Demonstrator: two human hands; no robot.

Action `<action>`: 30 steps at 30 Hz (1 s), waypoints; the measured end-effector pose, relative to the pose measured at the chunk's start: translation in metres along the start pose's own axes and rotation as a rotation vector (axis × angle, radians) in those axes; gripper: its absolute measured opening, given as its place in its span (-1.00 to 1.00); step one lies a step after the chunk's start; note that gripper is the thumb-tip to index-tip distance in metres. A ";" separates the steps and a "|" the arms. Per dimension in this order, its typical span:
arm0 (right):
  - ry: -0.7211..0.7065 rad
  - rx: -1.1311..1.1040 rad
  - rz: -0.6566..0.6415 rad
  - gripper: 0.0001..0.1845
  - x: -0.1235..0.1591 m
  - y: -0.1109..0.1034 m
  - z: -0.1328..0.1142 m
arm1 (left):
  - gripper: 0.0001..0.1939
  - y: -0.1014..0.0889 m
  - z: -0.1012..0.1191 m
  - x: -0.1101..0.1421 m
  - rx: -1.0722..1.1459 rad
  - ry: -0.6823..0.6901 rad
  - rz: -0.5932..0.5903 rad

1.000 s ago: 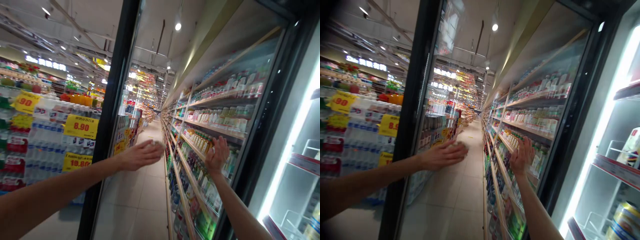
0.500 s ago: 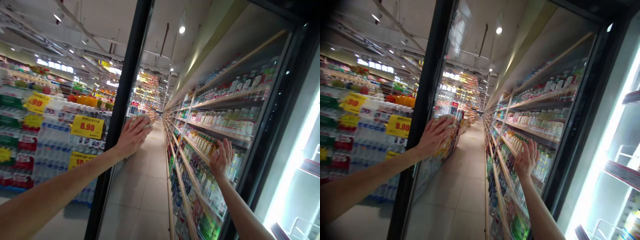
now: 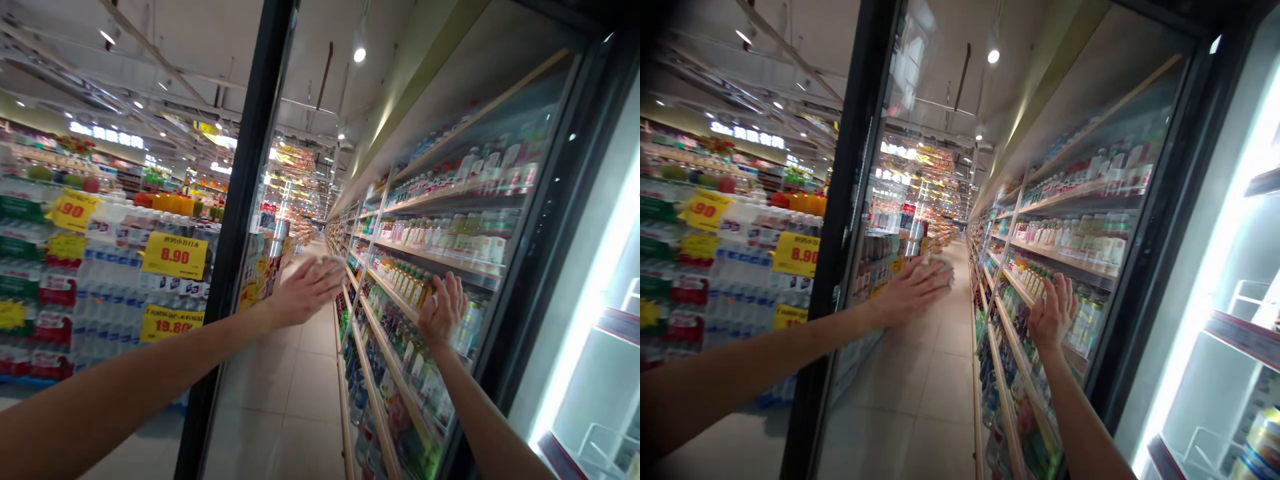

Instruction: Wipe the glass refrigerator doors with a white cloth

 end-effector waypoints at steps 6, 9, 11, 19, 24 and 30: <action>-0.023 -0.001 0.002 -0.54 -0.001 0.000 0.003 | -0.72 0.011 0.038 -0.023 0.111 0.426 0.027; -0.024 -0.004 0.003 -0.54 0.000 0.001 0.005 | -0.65 0.011 0.028 -0.044 0.077 0.134 0.048; -0.022 -0.005 -0.001 -0.54 0.000 0.001 0.007 | -0.65 0.012 0.032 -0.054 0.085 0.095 0.056; -0.023 -0.022 0.014 -0.54 -0.001 0.001 0.009 | -0.69 0.016 0.033 -0.100 0.103 0.267 0.087; -0.026 -0.017 0.007 -0.54 -0.001 0.000 0.009 | -0.67 0.012 0.020 -0.122 0.080 0.148 0.116; -0.035 -0.019 0.006 -0.54 -0.002 -0.001 0.008 | -0.67 0.004 0.001 -0.133 0.083 0.245 0.090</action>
Point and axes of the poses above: each hand's wrist, its own x-axis away from the middle knuckle, its own y-axis out of the palm, z = x × y, the point moved 3 cm from there along -x, towards the middle knuckle, and after that the axes turned 5 degrees about y, right-handed, at the moved point
